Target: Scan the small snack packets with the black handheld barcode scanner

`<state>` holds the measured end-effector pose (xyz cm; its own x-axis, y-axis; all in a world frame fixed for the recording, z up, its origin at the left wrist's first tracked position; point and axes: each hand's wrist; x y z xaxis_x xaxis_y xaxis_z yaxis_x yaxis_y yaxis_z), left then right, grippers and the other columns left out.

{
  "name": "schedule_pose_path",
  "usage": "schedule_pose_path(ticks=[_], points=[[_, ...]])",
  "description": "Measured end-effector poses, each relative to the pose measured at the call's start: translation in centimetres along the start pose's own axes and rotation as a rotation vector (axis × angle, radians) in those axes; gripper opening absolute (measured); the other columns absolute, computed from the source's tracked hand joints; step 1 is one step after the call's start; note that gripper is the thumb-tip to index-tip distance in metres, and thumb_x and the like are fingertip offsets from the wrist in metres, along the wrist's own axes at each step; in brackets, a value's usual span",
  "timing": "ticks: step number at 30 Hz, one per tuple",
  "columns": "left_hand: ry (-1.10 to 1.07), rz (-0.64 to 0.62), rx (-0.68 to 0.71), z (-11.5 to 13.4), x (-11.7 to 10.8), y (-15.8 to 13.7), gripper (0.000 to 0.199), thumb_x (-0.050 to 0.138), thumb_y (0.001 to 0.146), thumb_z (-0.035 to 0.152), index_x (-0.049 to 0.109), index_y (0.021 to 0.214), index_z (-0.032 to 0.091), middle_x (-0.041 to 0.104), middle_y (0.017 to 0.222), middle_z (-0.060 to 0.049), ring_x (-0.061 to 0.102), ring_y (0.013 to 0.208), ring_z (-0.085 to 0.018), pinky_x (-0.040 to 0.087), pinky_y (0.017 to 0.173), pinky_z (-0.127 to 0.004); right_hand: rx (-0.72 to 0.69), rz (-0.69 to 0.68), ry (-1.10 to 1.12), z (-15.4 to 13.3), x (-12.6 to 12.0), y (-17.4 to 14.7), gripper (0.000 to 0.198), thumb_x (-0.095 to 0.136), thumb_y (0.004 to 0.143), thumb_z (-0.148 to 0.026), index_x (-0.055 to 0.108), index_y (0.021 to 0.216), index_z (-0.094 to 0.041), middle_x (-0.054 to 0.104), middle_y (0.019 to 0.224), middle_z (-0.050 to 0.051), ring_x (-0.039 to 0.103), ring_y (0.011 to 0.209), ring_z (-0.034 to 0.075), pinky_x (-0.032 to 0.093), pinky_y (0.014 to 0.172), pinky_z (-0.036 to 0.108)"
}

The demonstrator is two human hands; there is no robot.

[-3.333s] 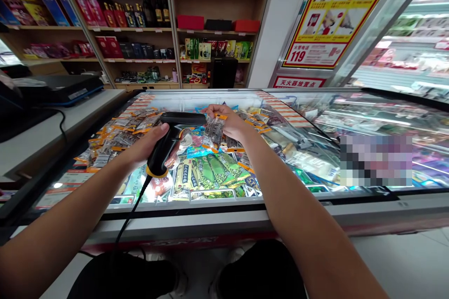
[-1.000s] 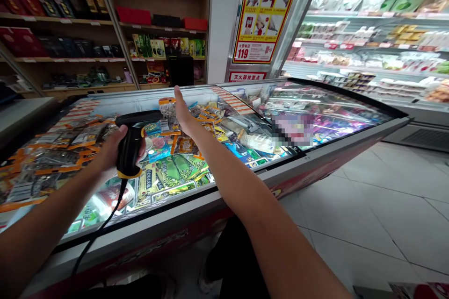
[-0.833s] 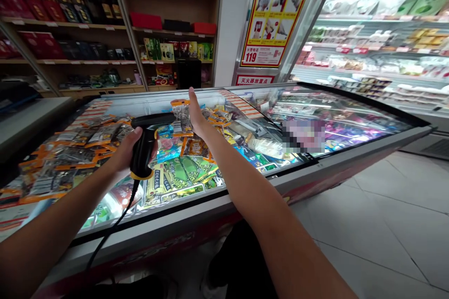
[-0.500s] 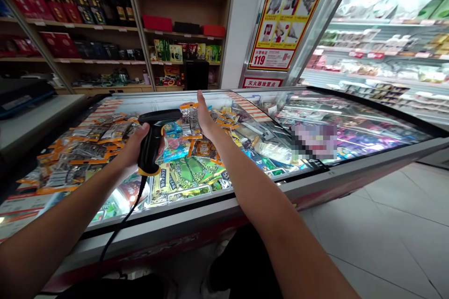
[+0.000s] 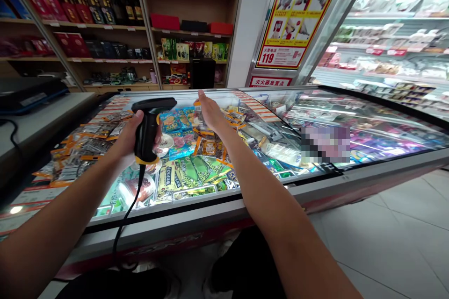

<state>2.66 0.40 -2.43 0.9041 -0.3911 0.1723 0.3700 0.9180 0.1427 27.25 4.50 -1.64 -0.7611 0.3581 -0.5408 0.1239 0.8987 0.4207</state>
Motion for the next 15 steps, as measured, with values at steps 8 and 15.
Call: schedule_pose_path(ticks=[8, 15], points=[[0.054, 0.332, 0.078, 3.4, -5.0, 1.4, 0.052, 0.056, 0.088, 0.071, 0.060, 0.093, 0.019, 0.059, 0.056, 0.000, 0.056, 0.044, -0.015, 0.041, 0.043, -0.026, -0.157, -0.023, -0.756, 0.2, 2.6, -2.1, 0.035, 0.053, 0.100, -0.028, 0.060, 0.129, -0.010, 0.062, 0.125, 0.028, 0.051, 0.125, 0.046, 0.042, 0.100, 0.060], [0.010, 0.380, 0.096, 3.0, -5.5, 2.0, 0.056, 0.056, 0.086, 0.075, 0.060, 0.093, 0.020, 0.059, 0.055, 0.000, 0.059, 0.048, -0.015, 0.042, 0.045, -0.025, -0.276, -0.201, -0.667, -1.3, 8.1, -4.6, 0.078, 0.065, 0.087, -0.070, 0.057, 0.140, -0.014, 0.052, 0.144, 0.028, 0.038, 0.140, 0.053, 0.032, 0.110, 0.070]])
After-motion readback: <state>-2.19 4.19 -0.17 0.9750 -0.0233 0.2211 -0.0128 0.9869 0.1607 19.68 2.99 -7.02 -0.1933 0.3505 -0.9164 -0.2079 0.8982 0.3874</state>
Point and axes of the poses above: each hand's wrist, its own y-axis towards the middle knuckle, its own x-axis out of the palm, z = x × y
